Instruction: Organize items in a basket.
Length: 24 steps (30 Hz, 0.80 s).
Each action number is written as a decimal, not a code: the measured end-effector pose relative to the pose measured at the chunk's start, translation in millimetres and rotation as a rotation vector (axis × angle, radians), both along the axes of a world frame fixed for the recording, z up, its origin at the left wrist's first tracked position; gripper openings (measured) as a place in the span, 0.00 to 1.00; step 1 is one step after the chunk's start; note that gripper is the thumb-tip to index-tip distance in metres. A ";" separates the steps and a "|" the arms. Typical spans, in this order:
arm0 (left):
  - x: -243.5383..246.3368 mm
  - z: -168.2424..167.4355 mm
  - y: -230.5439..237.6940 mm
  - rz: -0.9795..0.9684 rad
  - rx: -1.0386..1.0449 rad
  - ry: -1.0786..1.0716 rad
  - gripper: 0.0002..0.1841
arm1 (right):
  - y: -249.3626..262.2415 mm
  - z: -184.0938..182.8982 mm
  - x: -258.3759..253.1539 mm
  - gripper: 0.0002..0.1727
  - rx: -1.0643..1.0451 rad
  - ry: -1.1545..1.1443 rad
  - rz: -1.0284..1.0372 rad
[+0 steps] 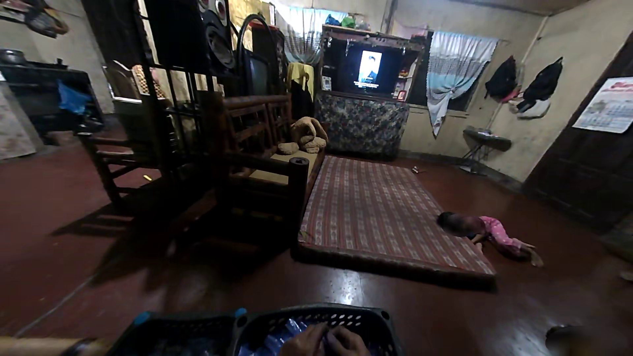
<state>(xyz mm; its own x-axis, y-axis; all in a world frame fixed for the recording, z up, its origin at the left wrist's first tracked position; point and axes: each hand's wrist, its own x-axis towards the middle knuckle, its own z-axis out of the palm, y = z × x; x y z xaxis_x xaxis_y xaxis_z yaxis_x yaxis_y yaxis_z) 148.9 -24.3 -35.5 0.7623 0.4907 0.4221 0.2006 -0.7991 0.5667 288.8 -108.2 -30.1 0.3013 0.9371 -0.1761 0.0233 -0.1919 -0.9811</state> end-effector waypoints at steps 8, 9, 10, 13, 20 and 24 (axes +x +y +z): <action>-4.3 8.4 3.1 -0.014 -0.182 0.104 0.15 | -2.8 3.6 9.5 0.15 0.041 -0.224 0.203; -4.4 7.3 3.6 0.003 -0.139 0.109 0.15 | -3.2 5.7 8.9 0.16 0.034 -0.214 0.202; -4.6 5.5 4.0 0.029 -0.063 0.088 0.15 | -3.8 6.8 8.0 0.16 0.032 -0.188 0.193; -2.6 -1.9 9.8 0.051 0.212 -0.093 0.11 | -3.0 4.9 4.7 0.15 0.054 -0.061 0.123; -5.0 4.0 18.0 -0.141 0.067 -0.243 0.07 | -0.8 1.3 2.8 0.15 0.053 0.072 0.079; -12.3 20.0 20.8 -0.117 -0.392 -0.302 0.10 | -5.2 11.9 -1.5 0.13 0.114 0.166 0.072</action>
